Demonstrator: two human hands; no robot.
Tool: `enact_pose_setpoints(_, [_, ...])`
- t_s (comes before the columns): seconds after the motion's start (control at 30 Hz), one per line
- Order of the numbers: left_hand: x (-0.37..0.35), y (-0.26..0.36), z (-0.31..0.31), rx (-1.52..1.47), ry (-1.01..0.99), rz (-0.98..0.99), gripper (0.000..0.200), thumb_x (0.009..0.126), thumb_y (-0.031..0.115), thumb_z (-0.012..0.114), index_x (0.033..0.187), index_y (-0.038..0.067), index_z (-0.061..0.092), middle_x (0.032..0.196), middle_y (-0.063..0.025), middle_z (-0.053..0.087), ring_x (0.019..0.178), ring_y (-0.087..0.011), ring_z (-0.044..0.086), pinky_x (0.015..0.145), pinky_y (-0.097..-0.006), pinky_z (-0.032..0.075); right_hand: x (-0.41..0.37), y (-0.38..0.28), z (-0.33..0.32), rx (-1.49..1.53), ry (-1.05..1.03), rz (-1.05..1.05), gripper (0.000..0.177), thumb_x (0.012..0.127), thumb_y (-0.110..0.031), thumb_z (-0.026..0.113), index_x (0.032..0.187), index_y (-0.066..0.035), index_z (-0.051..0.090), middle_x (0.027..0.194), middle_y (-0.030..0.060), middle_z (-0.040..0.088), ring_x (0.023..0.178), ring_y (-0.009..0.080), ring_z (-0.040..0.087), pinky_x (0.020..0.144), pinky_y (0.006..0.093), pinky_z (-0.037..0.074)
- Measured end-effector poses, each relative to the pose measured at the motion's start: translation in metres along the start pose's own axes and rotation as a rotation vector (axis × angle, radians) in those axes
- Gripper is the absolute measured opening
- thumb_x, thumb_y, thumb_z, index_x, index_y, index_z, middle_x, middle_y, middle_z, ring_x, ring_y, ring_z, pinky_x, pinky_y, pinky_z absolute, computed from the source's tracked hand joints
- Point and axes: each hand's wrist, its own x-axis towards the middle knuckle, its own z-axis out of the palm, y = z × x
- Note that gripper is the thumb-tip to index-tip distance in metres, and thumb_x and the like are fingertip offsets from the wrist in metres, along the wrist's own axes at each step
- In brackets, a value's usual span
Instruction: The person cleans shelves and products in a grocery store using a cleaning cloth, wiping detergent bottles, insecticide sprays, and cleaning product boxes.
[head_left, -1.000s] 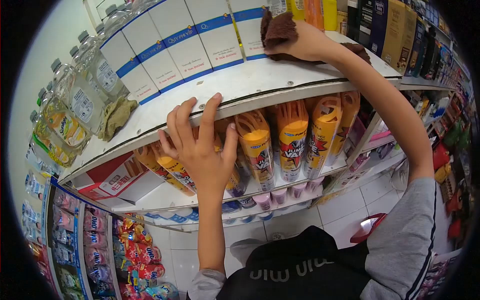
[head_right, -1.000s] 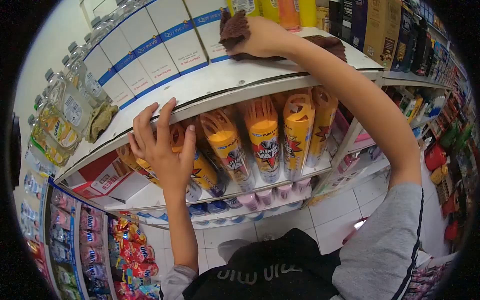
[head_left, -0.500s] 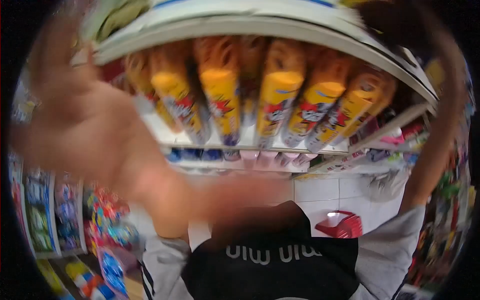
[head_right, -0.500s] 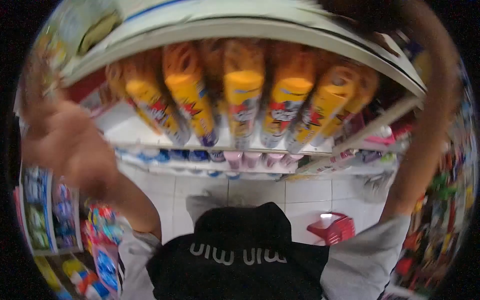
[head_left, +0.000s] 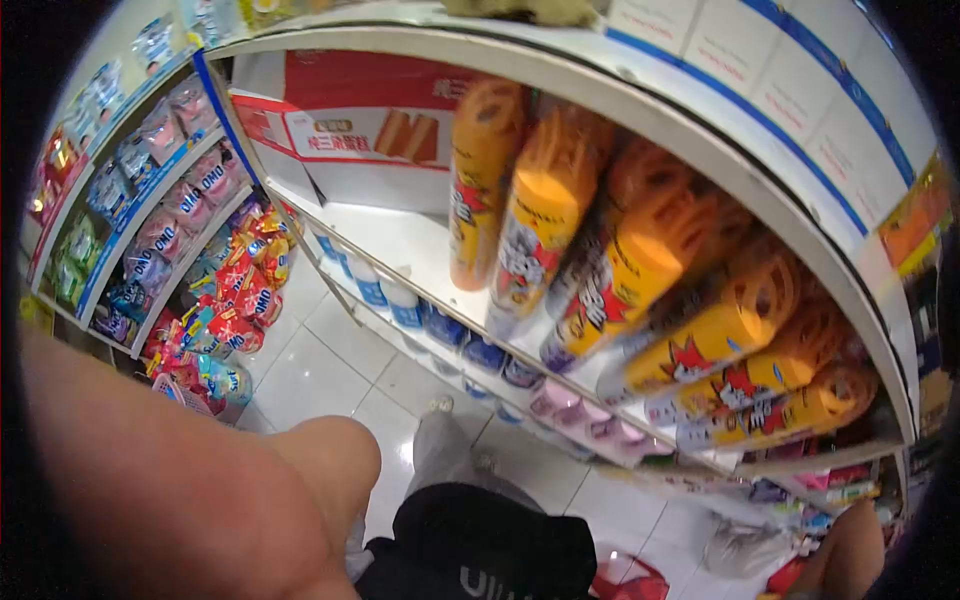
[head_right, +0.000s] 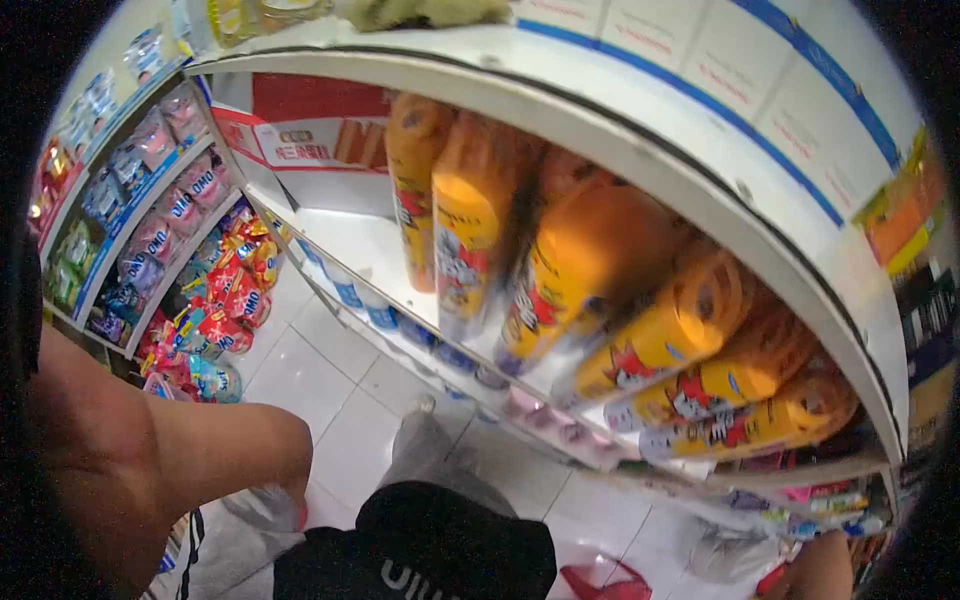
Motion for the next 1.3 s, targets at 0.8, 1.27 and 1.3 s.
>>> enact_pose_setpoints(0.8, [0.039,0.04,-0.044,-1.261,0.193,0.162,0.011,0.071,0.016,0.053,0.074,0.006,0.058,0.087,-0.0115,0.055,0.067,-0.0224,0.053,0.058,-0.0348,0.043,0.072,-0.057,0.098,0.413,0.258,0.085,0.02,0.07,-0.021,0.06,0.078,-0.002,0.055,0.074,0.0111,0.056,0.065,0.02,0.054,0.06,0.0304,0.044])
enact_pose_setpoints(1.27, [-0.222,-0.195,0.037,-0.348,-1.387,-0.479,0.023,0.063,0.011,0.051,0.084,0.011,0.062,0.083,-0.012,0.06,0.082,-0.0285,0.056,0.07,-0.0383,0.045,0.072,-0.037,0.106,0.026,0.655,0.477,0.033,0.059,-0.011,0.07,0.085,0.002,0.053,0.083,0.0119,0.057,0.077,0.0228,0.055,0.072,0.0294,0.043])
enact_pose_setpoints(1.3, [-0.236,-0.209,0.055,-0.338,-1.38,-0.513,0.024,0.064,0.011,0.051,0.085,0.011,0.062,0.084,-0.012,0.06,0.083,-0.0285,0.056,0.072,-0.0383,0.045,0.084,-0.053,0.123,0.319,0.838,0.653,0.039,0.06,-0.011,0.069,0.093,0.0,0.051,0.088,0.0133,0.056,0.08,0.0244,0.054,0.075,0.0305,0.042])
